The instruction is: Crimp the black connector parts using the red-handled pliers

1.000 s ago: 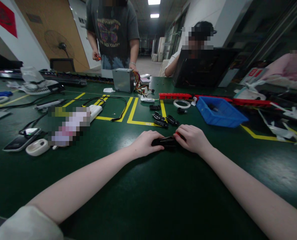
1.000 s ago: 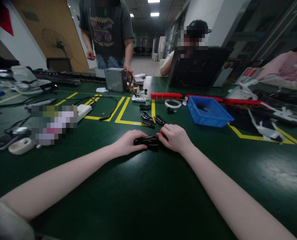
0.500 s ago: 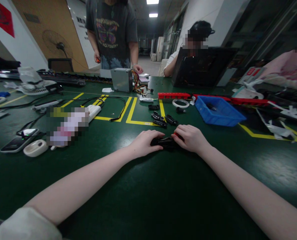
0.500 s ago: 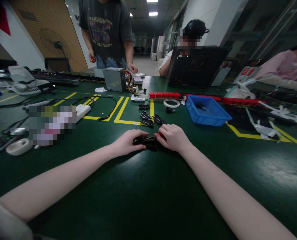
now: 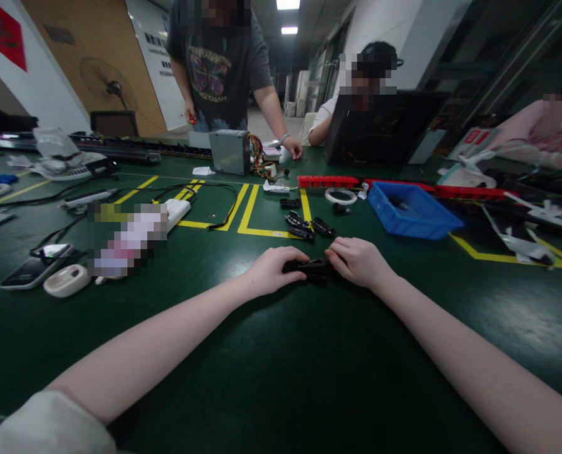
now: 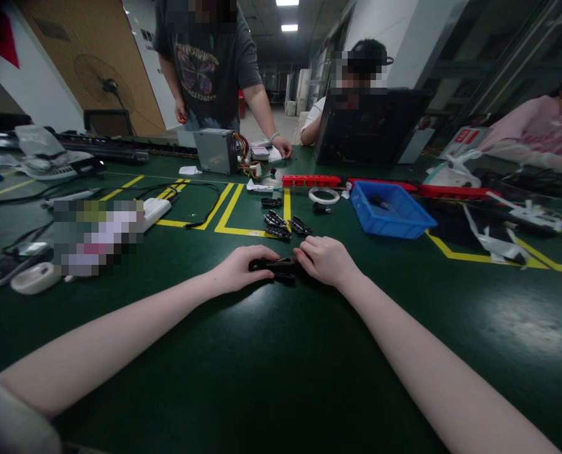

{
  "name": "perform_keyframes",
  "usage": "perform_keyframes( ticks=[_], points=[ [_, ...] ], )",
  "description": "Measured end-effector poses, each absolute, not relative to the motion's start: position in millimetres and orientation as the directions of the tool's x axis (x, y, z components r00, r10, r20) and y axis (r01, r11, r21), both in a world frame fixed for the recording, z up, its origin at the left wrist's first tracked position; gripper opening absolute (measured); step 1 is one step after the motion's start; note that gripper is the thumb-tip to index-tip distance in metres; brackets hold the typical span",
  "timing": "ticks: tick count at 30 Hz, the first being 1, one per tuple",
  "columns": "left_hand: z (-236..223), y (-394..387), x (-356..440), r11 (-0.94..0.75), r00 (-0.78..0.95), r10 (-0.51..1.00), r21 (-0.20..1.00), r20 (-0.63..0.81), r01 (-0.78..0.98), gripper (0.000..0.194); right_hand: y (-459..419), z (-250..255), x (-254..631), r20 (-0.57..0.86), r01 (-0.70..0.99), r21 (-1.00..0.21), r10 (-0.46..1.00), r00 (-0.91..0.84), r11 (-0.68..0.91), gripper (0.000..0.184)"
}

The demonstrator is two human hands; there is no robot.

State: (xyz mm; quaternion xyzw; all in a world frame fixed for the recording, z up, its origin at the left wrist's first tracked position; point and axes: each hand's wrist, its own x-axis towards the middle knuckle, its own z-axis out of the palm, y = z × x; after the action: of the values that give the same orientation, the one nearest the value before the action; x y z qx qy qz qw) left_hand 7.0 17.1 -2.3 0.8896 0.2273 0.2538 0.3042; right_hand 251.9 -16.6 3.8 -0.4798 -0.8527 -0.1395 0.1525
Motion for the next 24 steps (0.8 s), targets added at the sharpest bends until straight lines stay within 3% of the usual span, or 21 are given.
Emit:
perform_keyframes(
  ticks=[12, 24],
  points=[
    [-4.3, 18.9, 8.0, -0.607, 0.738, 0.616, 0.762, 0.275, 0.223, 0.032, -16.5, 3.2, 252.9, 0.407, 0.864, 0.101, 0.772, -0.488, 0.493, 0.039],
    [-6.4, 19.5, 7.7, -0.572, 0.738, 0.635, 0.781, 0.227, 0.253, 0.029, -17.3, 4.0, 251.5, 0.415, 0.859, 0.119, 0.761, -0.498, 0.497, 0.037]
  ],
)
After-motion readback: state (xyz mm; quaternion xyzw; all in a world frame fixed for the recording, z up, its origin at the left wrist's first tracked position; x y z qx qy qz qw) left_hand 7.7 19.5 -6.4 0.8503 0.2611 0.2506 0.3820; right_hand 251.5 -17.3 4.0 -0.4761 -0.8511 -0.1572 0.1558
